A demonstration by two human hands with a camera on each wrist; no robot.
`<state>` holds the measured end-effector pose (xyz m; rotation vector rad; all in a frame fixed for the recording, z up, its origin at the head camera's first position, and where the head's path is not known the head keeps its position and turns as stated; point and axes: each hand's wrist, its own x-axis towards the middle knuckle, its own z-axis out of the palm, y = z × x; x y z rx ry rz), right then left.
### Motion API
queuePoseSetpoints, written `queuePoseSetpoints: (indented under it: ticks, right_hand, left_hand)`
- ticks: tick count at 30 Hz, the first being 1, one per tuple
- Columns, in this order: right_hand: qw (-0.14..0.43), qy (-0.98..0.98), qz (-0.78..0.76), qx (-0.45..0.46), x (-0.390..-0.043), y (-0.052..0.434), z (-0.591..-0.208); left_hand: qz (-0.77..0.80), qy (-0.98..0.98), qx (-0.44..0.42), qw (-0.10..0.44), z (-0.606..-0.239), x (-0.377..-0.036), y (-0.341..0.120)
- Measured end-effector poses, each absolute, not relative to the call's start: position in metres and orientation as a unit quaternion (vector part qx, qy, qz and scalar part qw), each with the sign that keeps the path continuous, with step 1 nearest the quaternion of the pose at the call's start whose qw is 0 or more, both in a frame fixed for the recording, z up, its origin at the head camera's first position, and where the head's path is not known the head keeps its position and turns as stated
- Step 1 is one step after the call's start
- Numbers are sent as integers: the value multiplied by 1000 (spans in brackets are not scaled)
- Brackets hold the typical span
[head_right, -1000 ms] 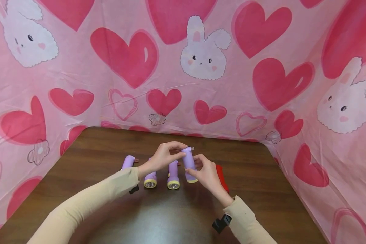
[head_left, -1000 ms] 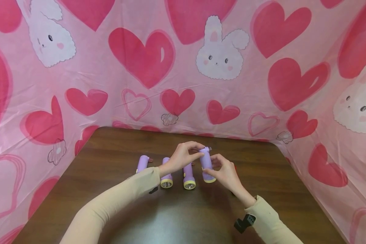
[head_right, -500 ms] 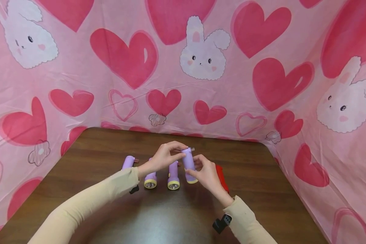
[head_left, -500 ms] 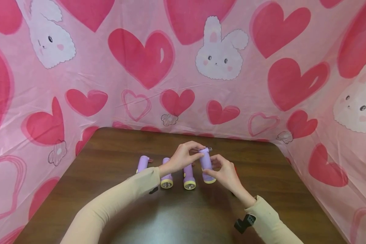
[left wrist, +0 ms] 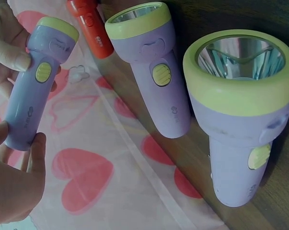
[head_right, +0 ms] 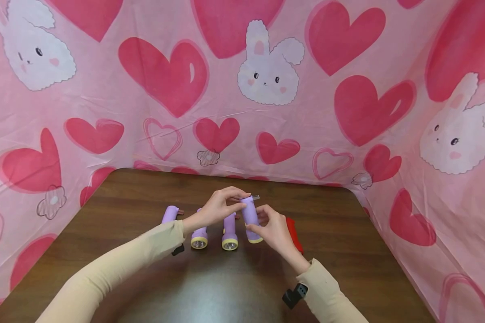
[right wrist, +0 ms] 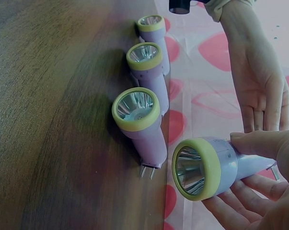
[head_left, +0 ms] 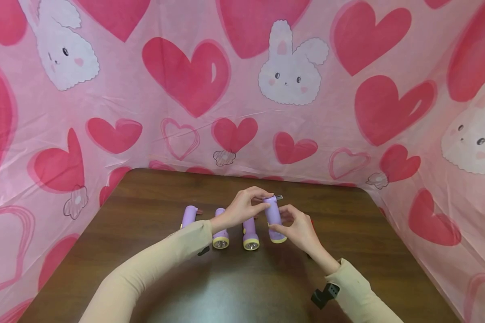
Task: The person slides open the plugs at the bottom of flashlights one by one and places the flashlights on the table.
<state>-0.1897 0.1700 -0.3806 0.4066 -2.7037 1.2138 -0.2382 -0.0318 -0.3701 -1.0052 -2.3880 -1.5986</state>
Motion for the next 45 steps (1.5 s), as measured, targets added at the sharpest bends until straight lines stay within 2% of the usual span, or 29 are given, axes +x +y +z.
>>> queuePoseSetpoints:
  ticks: [8,17,45]
  right_hand:
    - [76,-904,399,134,-192,170,-381]
    - [71,-906,401,115,-191,168,-379]
    - [52,-903,416,96,-191,171,-381]
  left_hand:
    - [-519,-790,-322,52,-370,-240,-32]
    - [-524,-799,-293,29,-371,-240,-30]
    - [-516,-809,-281,9,-370,-242,-23]
